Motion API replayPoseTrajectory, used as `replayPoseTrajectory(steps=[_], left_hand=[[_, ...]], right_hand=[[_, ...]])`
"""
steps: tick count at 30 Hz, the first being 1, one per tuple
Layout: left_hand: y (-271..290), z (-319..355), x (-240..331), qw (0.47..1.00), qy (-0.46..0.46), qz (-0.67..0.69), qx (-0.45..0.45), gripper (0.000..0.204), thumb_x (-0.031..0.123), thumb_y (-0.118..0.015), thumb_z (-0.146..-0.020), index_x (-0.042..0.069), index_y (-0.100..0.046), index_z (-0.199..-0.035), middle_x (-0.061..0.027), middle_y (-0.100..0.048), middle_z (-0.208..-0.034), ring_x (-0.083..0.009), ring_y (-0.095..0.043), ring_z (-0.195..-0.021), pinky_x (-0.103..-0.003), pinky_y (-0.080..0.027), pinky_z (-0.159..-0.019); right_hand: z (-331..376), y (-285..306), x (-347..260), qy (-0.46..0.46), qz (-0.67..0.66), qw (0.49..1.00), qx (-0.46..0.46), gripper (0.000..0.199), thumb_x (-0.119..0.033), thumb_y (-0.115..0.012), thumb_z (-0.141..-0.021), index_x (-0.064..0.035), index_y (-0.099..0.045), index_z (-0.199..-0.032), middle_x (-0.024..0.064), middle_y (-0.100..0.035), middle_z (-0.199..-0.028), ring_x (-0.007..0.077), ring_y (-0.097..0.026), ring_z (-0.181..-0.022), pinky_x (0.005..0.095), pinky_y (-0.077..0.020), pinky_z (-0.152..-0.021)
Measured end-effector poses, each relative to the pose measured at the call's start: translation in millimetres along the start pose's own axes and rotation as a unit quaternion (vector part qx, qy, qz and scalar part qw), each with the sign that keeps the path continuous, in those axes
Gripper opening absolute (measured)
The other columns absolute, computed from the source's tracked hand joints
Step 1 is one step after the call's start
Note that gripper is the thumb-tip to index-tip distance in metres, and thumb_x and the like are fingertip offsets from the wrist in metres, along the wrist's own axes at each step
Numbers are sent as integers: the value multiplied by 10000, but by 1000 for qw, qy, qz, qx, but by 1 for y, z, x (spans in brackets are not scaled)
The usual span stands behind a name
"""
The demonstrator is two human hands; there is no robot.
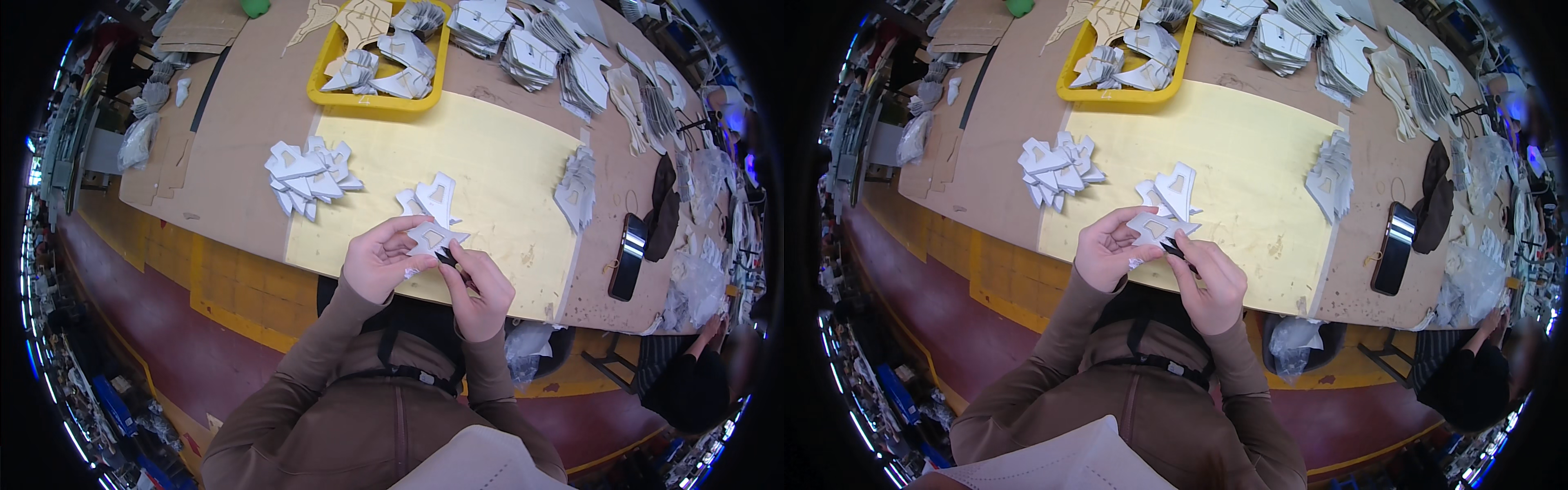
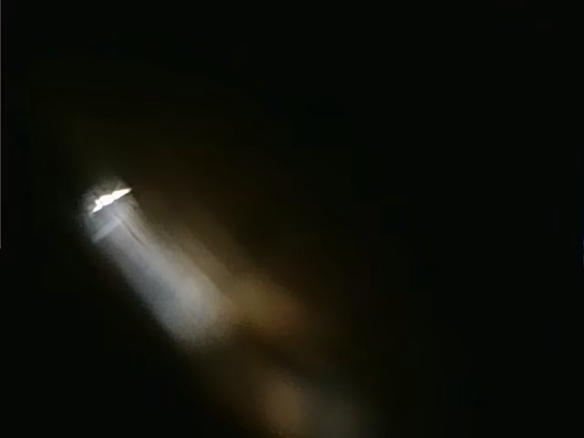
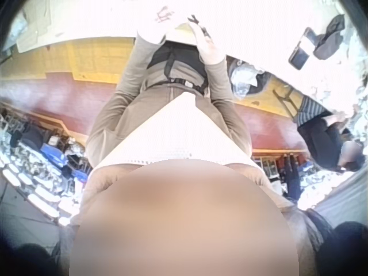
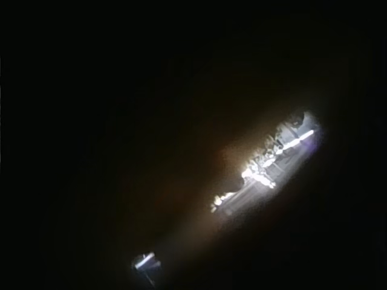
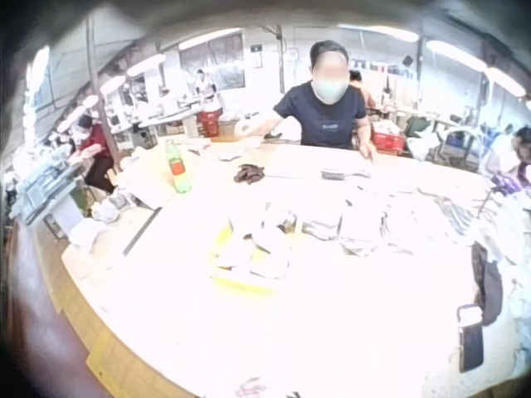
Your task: The person uses a small blade to trim the edges of white fabric pieces at a workbench. They repeatedly pick up pieces, trim them, and place them into a yellow tray. Other workers are visible in the background performing similar tasks.
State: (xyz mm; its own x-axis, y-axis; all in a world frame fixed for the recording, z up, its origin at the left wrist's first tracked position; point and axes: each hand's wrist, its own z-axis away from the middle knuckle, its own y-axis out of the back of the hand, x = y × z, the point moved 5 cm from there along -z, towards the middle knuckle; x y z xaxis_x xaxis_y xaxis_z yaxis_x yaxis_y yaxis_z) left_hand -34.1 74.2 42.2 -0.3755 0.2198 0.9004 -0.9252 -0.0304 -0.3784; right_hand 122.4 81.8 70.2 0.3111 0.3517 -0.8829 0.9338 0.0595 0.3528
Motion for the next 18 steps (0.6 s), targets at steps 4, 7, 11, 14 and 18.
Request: replayPoseTrajectory(steps=[4,7,11,14,18], left_hand=[[2,0,-2,1000,24,18,10,529,-114,-698,-782,-84,-501,-1272,-181,-657,-1099,-177,-647,-1001,-273,-522,-877],[1,-1,-4,1000,23,20,8,495,-114,-701,-779,-88,-522,-1240,-175,-662,-1086,-176,-649,-995,-276,-526,-875],[-3,0,-5,999,7,37,13,441,-112,-703,-780,-96,-543,-1191,-165,-669,-1060,-174,-653,-985,-280,-532,-873],[-4,2,-7,999,15,45,26,417,-105,-712,-778,-101,-552,-1163,-162,-674,-1044,-174,-657,-970,-279,-535,-870],[-3,5,-10,998,18,47,47,397,-102,-723,-770,-102,-566,-1135,-163,-677,-1038,-173,-660,-959,-279,-538,-862]], right_hand=[[0,1,0,2,-5,1000,-19,308,58,-720,-779,45,-661,-1082,154,-661,-839,207,-657,-697,277,-521,-592],[0,2,1,-11,-30,999,-8,322,69,-724,-764,53,-667,-1081,124,-646,-822,135,-556,-646,233,-434,-553],[3,0,3,-38,-60,997,2,339,88,-715,-761,64,-661,-1095,102,-634,-828,92,-498,-635,205,-378,-545],[6,-1,5,-59,-84,995,14,335,88,-700,-778,72,-651,-1108,92,-629,-836,84,-491,-647,199,-372,-554],[8,-3,6,-77,-93,992,23,317,76,-689,-799,69,-650,-1113,99,-636,-850,94,-524,-667,209,-406,-565]])
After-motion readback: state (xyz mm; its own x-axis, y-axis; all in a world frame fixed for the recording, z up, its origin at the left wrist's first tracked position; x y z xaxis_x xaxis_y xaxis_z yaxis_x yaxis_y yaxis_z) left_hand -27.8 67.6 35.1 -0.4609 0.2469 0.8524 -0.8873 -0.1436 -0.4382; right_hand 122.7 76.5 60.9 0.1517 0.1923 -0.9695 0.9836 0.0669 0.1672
